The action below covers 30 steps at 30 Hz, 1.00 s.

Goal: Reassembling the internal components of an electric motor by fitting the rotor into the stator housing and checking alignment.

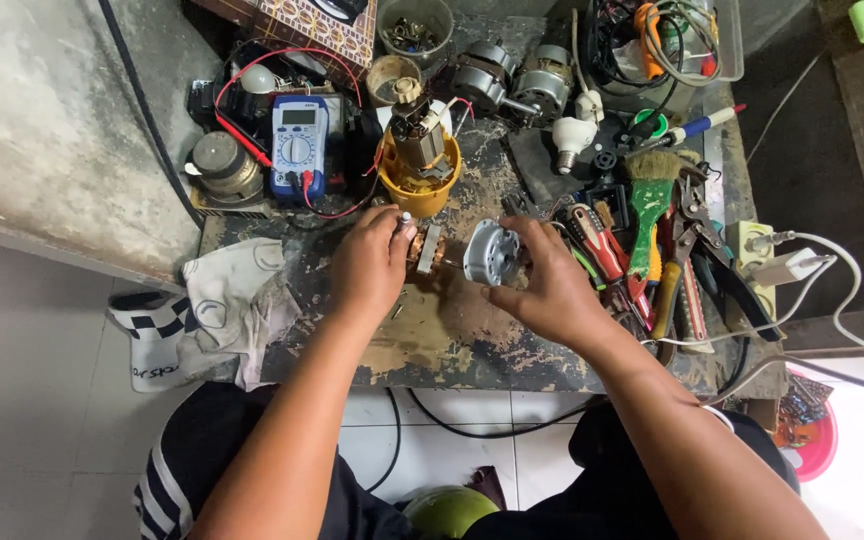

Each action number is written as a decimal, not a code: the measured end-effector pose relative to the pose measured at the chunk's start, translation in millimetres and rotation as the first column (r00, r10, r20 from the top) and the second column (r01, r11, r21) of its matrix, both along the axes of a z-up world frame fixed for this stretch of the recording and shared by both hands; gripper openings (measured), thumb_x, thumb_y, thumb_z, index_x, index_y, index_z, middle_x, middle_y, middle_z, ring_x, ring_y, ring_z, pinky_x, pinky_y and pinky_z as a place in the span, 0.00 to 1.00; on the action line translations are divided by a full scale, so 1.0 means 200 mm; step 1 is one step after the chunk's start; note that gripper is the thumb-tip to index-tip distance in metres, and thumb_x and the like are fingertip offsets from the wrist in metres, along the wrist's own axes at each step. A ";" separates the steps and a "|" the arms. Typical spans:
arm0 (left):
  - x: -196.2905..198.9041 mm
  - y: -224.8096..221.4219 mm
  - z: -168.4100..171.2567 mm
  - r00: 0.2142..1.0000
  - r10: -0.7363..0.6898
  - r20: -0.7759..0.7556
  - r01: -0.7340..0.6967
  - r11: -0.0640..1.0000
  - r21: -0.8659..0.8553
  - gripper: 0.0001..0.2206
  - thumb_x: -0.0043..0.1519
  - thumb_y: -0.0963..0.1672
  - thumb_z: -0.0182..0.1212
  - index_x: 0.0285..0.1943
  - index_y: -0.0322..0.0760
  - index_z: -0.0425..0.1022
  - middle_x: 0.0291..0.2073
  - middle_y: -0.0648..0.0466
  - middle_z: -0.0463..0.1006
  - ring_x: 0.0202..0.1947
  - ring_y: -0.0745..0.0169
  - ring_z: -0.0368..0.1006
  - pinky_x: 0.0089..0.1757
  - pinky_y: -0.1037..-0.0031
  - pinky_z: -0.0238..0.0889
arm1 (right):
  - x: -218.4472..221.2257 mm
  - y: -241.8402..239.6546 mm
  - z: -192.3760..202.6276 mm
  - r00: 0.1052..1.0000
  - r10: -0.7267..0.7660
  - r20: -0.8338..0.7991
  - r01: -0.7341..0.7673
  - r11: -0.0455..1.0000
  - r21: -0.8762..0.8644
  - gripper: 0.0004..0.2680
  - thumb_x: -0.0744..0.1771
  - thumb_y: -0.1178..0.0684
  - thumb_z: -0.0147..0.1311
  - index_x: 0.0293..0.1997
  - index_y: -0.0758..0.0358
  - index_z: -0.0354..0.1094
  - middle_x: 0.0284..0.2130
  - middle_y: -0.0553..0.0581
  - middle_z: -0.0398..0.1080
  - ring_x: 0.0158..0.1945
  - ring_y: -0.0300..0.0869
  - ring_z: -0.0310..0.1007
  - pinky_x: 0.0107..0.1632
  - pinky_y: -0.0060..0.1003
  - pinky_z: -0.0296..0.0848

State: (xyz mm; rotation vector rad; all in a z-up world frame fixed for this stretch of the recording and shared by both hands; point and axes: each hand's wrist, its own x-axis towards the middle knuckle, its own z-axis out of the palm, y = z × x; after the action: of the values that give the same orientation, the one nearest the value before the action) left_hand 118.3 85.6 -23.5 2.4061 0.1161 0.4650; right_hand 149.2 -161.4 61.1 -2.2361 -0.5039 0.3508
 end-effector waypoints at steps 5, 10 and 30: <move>-0.01 -0.01 0.02 0.999 0.035 0.025 -0.033 0.997 -0.067 0.09 0.66 0.44 0.59 0.50 0.33 0.78 0.49 0.42 0.79 0.53 0.40 0.76 0.51 0.58 0.70 | 0.01 -0.02 0.00 1.000 -0.002 0.005 0.002 1.000 0.002 0.31 0.57 0.56 0.68 0.67 0.58 0.59 0.49 0.73 0.66 0.49 0.68 0.75 0.51 0.57 0.78; -0.07 -0.04 0.16 0.988 0.150 -0.033 -0.154 0.966 -0.209 0.07 0.67 0.44 0.57 0.45 0.38 0.80 0.43 0.43 0.82 0.49 0.39 0.77 0.49 0.56 0.70 | 0.02 -0.04 0.01 0.997 -0.060 -0.042 0.062 0.996 0.057 0.31 0.57 0.57 0.68 0.68 0.59 0.59 0.50 0.73 0.66 0.51 0.64 0.76 0.54 0.51 0.77; -0.07 0.04 0.10 0.984 0.167 -0.065 -0.180 0.929 -0.322 0.06 0.67 0.43 0.55 0.42 0.41 0.78 0.44 0.47 0.83 0.49 0.40 0.77 0.48 0.54 0.70 | 0.10 -0.01 -0.19 0.924 -0.066 -0.376 0.206 0.916 0.344 0.31 0.61 0.57 0.69 0.68 0.75 0.53 0.48 0.81 0.69 0.49 0.62 0.78 0.50 0.56 0.77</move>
State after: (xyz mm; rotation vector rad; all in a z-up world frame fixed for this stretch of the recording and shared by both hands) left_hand 104.9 94.4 -3.6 2.0853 0.3950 0.4432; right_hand 170.1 -163.6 22.4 -1.7666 -0.1927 0.5266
